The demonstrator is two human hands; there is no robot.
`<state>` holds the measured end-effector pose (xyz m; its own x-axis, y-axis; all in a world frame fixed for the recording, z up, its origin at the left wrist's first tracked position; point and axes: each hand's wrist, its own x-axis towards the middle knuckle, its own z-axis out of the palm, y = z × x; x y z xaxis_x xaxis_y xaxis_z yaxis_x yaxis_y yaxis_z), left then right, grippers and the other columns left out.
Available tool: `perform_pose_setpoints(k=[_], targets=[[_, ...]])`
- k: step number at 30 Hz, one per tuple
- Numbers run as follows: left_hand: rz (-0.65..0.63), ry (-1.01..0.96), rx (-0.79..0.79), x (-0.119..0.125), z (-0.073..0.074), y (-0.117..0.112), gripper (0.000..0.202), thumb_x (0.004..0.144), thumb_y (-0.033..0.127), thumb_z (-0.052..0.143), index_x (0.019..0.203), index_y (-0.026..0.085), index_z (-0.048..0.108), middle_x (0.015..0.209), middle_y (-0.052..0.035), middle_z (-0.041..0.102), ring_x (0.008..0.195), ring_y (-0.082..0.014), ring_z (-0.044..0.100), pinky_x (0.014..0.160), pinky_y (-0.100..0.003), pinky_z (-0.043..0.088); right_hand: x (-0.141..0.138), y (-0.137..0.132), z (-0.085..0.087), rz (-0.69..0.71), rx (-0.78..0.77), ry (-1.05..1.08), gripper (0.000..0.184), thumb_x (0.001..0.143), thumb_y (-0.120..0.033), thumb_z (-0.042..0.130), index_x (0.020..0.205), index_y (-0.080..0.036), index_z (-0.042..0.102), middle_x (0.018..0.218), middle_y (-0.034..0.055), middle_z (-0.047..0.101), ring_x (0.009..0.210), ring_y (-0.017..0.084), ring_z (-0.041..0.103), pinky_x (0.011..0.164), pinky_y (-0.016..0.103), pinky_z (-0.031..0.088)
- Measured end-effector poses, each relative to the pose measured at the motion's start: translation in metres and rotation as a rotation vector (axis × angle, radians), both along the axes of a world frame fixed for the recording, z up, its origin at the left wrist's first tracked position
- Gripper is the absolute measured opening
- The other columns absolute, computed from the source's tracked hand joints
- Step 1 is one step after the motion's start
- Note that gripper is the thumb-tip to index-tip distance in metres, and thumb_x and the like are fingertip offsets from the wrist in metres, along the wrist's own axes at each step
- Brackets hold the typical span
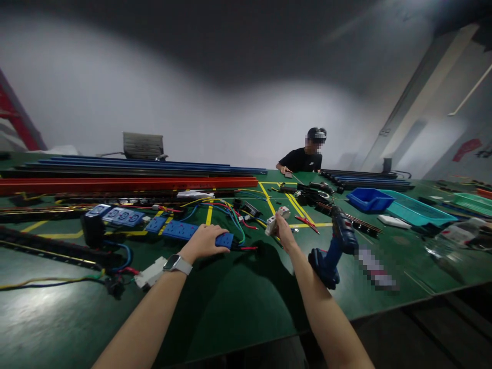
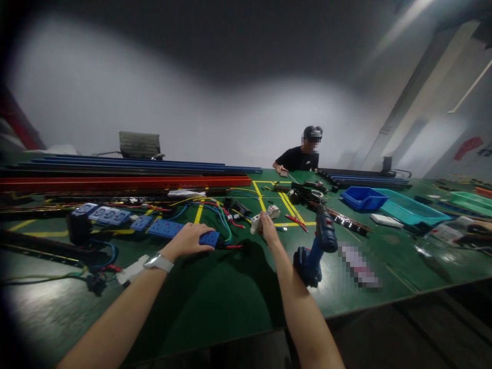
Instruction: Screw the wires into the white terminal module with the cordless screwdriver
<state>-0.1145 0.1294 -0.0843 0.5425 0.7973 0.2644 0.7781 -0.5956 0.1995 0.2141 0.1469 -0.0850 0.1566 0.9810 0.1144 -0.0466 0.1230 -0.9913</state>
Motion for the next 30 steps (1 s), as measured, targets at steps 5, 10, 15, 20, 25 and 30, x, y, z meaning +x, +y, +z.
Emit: perform_pose_setpoints(k=[5,10,15,20,25,30], targets=[[-0.042,-0.013,0.017,0.001,0.003,-0.004,0.064,0.079,0.063,0.064,0.133,0.028,0.061,0.121,-0.0089,0.066,0.111,-0.0278,0.058,0.100,-0.039,0.036,-0.010,-0.010,-0.002,0.089,0.014,-0.208,0.060,0.075,-0.078,0.058,0.063,-0.020,0.052,0.052,-0.0040,0.047,0.047,0.011,0.040,0.045,0.023,0.029],[-0.162,-0.074,0.094,0.034,0.004,-0.019,0.050,0.086,0.047,0.064,0.133,0.030,0.059,0.131,-0.0067,0.061,0.122,-0.0257,0.053,0.111,-0.044,0.030,-0.015,-0.016,0.002,0.189,0.087,-0.329,0.054,0.077,-0.072,0.061,0.066,-0.019,0.057,0.058,-0.0021,0.054,0.053,0.011,0.043,0.049,0.023,0.031],[-0.151,-0.025,0.055,0.080,-0.009,-0.029,0.039,0.091,0.043,0.061,0.126,0.026,0.062,0.119,-0.0078,0.068,0.110,-0.0247,0.059,0.096,-0.039,0.041,-0.014,-0.014,-0.002,0.186,0.133,-0.418,0.049,0.081,-0.066,0.059,0.068,-0.019,0.056,0.059,-0.0029,0.052,0.054,0.011,0.042,0.049,0.023,0.031],[-0.122,-0.029,-0.002,0.089,-0.019,-0.025,0.021,0.097,0.032,0.054,0.112,0.024,0.067,0.104,-0.0061,0.070,0.099,-0.0207,0.061,0.088,-0.032,0.043,-0.005,-0.016,-0.005,0.228,0.122,-0.409,0.043,0.083,-0.061,0.061,0.074,-0.020,0.054,0.062,-0.0043,0.050,0.057,0.012,0.046,0.050,0.021,0.034],[-0.111,-0.039,0.009,0.088,-0.021,-0.024,0.021,0.098,0.025,0.049,0.111,0.021,0.066,0.103,-0.0075,0.069,0.100,-0.0218,0.058,0.090,-0.034,0.042,0.005,-0.024,-0.002,0.373,0.149,-0.379,0.031,0.081,-0.047,0.068,0.092,-0.021,0.058,0.080,-0.0020,0.062,0.073,0.016,0.060,0.063,0.025,0.048],[-0.044,0.016,0.081,0.092,-0.023,-0.028,0.023,0.097,0.018,0.045,0.108,0.018,0.065,0.102,-0.0102,0.068,0.099,-0.0233,0.058,0.090,-0.036,0.041,0.013,-0.027,-0.001,0.333,0.210,-0.492,0.036,0.076,-0.033,0.071,0.109,-0.022,0.062,0.098,0.0008,0.069,0.090,0.020,0.066,0.083,0.032,0.052]])
